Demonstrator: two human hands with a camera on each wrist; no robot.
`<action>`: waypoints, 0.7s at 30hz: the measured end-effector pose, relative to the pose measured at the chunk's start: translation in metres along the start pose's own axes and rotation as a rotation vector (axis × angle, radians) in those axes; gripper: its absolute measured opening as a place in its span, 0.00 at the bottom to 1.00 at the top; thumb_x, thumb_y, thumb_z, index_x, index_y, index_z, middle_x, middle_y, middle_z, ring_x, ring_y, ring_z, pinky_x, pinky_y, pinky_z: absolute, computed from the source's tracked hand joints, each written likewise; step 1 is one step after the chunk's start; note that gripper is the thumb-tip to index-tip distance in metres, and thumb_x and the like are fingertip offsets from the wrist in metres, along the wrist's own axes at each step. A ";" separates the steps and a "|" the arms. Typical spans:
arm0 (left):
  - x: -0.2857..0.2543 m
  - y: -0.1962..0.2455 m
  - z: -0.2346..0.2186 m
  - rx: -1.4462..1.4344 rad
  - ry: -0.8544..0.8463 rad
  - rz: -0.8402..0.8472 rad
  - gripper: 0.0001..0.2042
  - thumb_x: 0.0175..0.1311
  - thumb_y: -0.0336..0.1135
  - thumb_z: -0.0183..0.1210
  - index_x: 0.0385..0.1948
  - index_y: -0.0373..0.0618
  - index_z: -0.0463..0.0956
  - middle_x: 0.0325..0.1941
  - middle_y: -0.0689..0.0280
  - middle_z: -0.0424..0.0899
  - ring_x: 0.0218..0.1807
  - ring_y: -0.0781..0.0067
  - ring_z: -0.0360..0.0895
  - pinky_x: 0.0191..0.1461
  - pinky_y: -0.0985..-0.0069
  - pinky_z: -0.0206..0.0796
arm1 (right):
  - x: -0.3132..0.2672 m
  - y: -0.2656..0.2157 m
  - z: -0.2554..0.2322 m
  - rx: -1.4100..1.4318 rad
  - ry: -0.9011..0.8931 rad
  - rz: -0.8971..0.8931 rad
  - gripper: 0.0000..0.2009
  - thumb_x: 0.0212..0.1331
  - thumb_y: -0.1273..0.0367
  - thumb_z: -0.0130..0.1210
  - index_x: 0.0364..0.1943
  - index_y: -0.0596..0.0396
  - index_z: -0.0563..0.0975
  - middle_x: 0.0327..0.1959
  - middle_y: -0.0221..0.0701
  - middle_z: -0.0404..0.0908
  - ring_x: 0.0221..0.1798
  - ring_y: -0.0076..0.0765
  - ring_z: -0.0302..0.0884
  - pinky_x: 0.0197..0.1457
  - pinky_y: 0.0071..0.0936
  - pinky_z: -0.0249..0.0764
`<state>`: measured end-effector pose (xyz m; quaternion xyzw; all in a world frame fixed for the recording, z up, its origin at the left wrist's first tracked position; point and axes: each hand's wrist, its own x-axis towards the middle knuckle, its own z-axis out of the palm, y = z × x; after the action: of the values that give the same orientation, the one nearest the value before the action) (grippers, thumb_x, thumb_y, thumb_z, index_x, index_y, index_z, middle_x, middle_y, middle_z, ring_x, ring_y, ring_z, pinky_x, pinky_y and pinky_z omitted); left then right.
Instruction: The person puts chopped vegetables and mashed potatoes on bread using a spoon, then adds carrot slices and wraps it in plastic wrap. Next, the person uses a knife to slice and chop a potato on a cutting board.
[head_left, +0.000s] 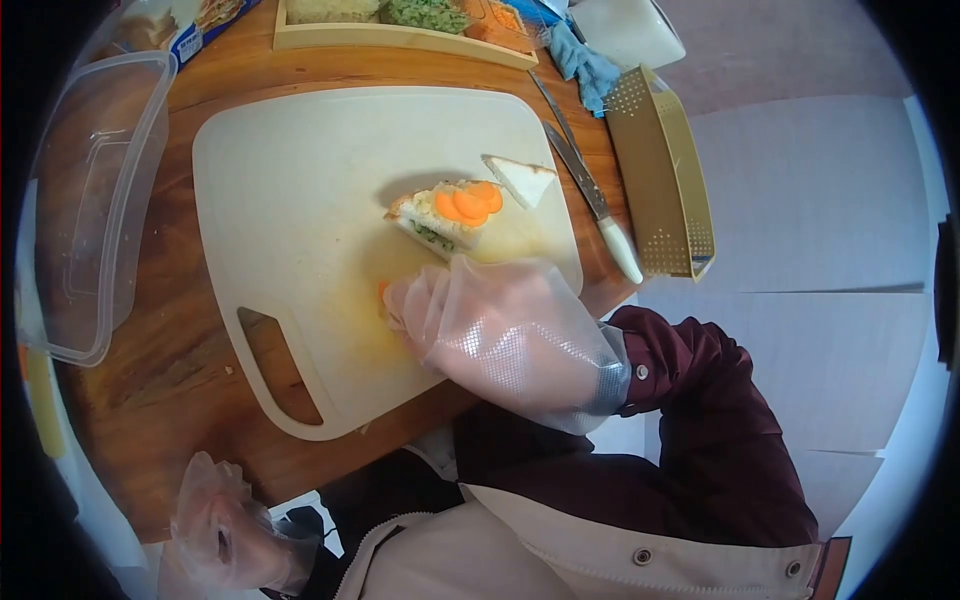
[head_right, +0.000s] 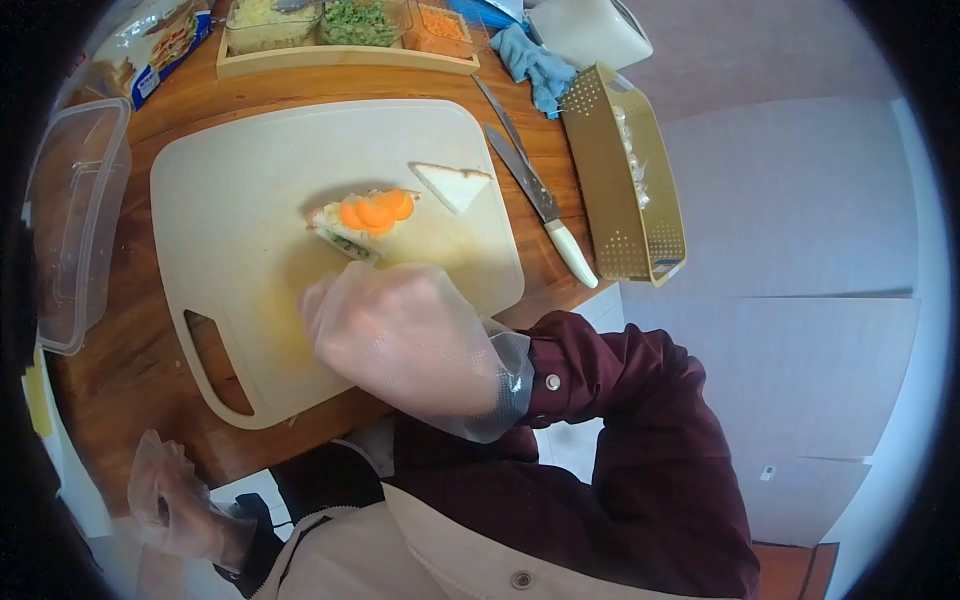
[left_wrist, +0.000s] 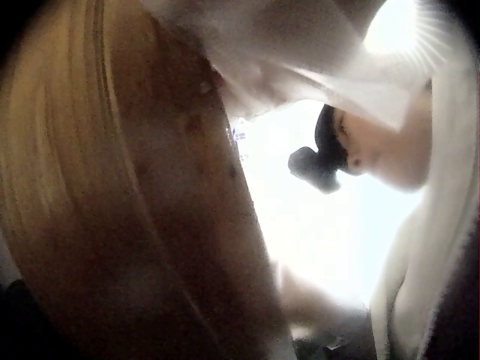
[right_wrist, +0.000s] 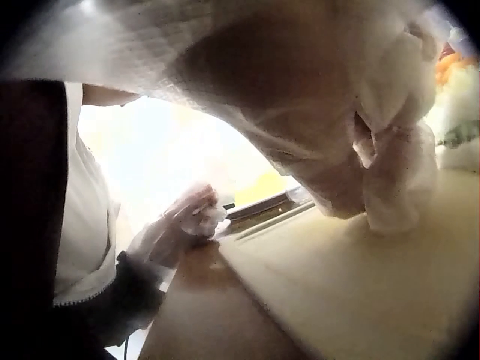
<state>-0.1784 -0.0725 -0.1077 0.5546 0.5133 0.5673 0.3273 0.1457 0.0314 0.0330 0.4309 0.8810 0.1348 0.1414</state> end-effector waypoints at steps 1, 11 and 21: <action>0.001 0.002 0.001 -0.080 -0.045 0.022 0.15 0.76 0.29 0.59 0.56 0.27 0.79 0.43 0.49 0.88 0.36 0.71 0.83 0.36 0.80 0.73 | 0.001 0.001 0.001 -0.052 0.014 -0.009 0.05 0.50 0.72 0.58 0.28 0.51 0.72 0.21 0.29 0.73 0.24 0.30 0.80 0.21 0.29 0.73; 0.011 0.028 0.034 0.150 0.159 0.079 0.07 0.73 0.23 0.59 0.47 0.30 0.81 0.49 0.40 0.88 0.36 0.64 0.87 0.34 0.77 0.80 | 0.000 0.008 0.002 0.188 0.039 -0.024 0.06 0.49 0.72 0.58 0.29 0.54 0.72 0.22 0.29 0.72 0.25 0.33 0.79 0.20 0.31 0.72; 0.003 0.006 0.012 0.174 0.006 0.117 0.12 0.77 0.23 0.54 0.56 0.29 0.79 0.57 0.40 0.86 0.36 0.73 0.83 0.37 0.82 0.74 | 0.001 0.009 0.004 0.405 0.110 0.065 0.04 0.51 0.73 0.57 0.30 0.54 0.74 0.23 0.30 0.74 0.26 0.32 0.80 0.23 0.29 0.71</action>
<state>-0.1661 -0.0684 -0.1030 0.6083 0.5284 0.5404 0.2425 0.1529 0.0383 0.0321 0.4709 0.8820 -0.0171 -0.0010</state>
